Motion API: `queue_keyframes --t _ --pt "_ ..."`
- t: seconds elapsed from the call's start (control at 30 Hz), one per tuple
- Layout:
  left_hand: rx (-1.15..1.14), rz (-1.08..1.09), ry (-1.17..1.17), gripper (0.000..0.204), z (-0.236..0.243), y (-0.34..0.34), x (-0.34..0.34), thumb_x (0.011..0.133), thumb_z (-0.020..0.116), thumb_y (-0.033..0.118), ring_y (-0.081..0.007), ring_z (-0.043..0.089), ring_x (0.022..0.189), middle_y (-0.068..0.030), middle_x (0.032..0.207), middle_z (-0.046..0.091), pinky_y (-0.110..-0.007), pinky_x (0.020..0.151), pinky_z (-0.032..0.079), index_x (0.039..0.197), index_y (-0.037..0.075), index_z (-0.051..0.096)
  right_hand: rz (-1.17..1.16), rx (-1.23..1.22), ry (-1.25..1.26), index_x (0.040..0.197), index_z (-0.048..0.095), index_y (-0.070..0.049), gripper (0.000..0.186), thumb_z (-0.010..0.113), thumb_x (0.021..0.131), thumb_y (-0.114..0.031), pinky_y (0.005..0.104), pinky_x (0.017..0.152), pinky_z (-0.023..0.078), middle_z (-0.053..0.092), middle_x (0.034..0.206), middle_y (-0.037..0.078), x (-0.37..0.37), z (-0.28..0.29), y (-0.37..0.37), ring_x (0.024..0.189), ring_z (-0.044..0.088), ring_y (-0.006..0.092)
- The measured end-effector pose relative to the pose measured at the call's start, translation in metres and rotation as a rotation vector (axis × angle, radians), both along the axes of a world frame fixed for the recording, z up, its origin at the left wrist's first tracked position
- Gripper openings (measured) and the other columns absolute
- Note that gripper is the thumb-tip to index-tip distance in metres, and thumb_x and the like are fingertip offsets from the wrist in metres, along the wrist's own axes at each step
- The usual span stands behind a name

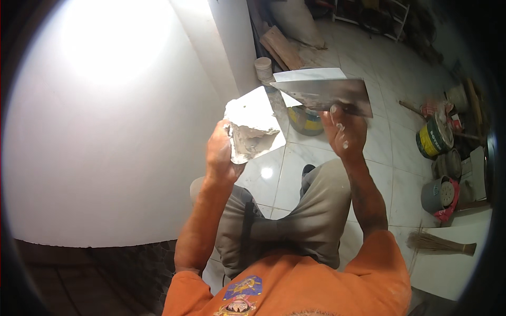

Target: The person applies and scrapes joint compound onto a wall using putty knives, then sits down, scoops more joint compound from a board, and transfers it between the putty knives.

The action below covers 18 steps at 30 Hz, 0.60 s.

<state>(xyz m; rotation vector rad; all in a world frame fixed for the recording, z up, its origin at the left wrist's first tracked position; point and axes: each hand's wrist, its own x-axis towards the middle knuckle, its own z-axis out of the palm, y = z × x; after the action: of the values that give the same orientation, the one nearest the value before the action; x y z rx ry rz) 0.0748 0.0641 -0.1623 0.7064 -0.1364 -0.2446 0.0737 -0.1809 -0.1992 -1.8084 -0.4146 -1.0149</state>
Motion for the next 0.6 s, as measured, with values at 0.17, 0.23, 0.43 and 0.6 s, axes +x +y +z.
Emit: queue_keyframes --t 0.17,0.23,0.43,0.6 --pt "-0.087 -0.043 0.118 0.028 0.001 -0.013 -0.001 0.098 0.032 0.012 -0.0246 0.066 0.085 -0.0166 0.103 0.059 -0.032 0.072 0.059 0.115 -0.006 0.044 0.356 0.224 -0.029 0.112 0.051 0.003 0.025 0.056 0.088 -0.002 0.0411 0.096 0.04 0.056 0.113 0.017 -0.01 -0.006 0.024 0.107 0.055 0.0264" --pt "-0.132 -0.091 0.102 0.028 0.0 -0.011 0.0 0.098 0.032 0.012 -0.0245 0.066 0.085 -0.0168 0.103 0.059 -0.032 0.072 0.059 0.116 -0.006 0.044 0.338 -0.069 -0.303 0.11 0.056 -0.001 0.03 0.063 0.081 0.001 0.0389 0.09 0.049 0.059 0.114 0.02 -0.013 0.008 0.038 0.105 0.06 0.0322" --pt "0.098 0.095 0.103 0.031 0.005 0.006 0.01 0.097 0.03 0.017 -0.0248 0.063 0.093 -0.0155 0.107 0.059 -0.039 0.082 0.055 0.113 -0.004 0.047 0.465 -0.32 -0.241 0.115 0.057 -0.002 0.043 0.066 0.075 0.007 0.0445 0.1 0.041 0.058 0.119 0.02 0.004 -0.001 0.023 0.115 0.053 0.0357" --pt "0.056 0.075 0.001 0.034 0.007 0.013 0.01 0.098 0.03 0.015 -0.0257 0.063 0.096 -0.0191 0.111 0.057 -0.04 0.082 0.056 0.117 -0.008 0.045 0.205 -0.139 0.216 0.112 0.059 -0.001 0.042 0.06 0.07 0.008 0.0434 0.077 0.049 0.062 0.101 0.018 0.007 -0.024 -0.001 0.091 0.061 0.0341"
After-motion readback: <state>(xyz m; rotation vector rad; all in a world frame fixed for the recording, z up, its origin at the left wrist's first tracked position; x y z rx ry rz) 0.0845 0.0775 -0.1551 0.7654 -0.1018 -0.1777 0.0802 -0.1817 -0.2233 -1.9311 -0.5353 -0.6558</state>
